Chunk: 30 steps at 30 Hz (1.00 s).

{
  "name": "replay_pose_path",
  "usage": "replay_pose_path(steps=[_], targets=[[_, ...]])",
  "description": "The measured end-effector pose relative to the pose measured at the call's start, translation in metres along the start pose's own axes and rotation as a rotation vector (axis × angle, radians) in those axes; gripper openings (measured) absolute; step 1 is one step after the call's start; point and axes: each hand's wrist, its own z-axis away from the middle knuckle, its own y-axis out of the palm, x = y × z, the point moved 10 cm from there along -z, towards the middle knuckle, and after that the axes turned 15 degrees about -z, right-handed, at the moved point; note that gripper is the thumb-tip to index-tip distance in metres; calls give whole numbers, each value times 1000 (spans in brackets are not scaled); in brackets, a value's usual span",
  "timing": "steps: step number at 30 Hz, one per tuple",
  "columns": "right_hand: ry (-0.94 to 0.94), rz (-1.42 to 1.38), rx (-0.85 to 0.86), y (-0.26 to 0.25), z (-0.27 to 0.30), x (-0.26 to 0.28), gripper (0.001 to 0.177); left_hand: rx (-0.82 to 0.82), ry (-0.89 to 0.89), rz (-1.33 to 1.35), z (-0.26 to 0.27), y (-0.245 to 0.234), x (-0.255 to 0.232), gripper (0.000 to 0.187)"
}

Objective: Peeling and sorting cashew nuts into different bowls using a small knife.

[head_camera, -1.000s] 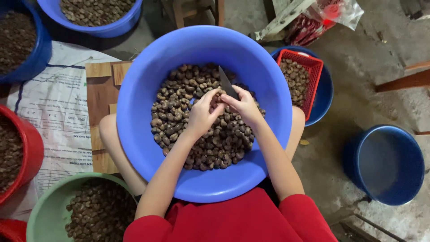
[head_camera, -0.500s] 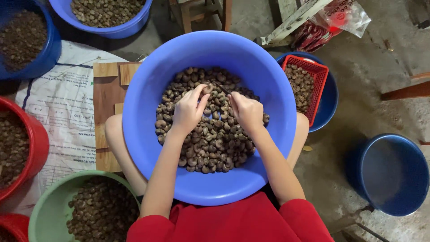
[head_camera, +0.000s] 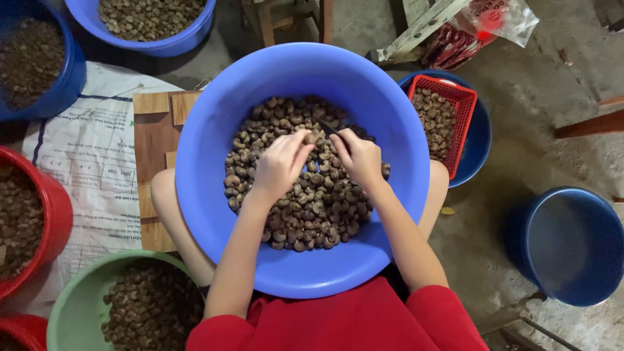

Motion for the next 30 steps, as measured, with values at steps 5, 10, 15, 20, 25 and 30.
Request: replay_pose_path(steps=[5,10,15,20,25,30], targets=[[460,-779,30,22,14,-37,15,-17,123,12,2,0,-26,30],[655,-1308,38,35,22,-40,22,166,-204,445,15,48,12,26],[502,-1211,62,31,25,-41,21,469,-529,1155,32,87,9,30],[252,-844,75,14,16,-14,22,454,-587,1249,32,90,11,27],[-73,-168,-44,0,16,9,11,227,-604,1013,31,75,37,22],[-207,52,-15,0,9,32,10,118,-584,975,27,61,43,19]])
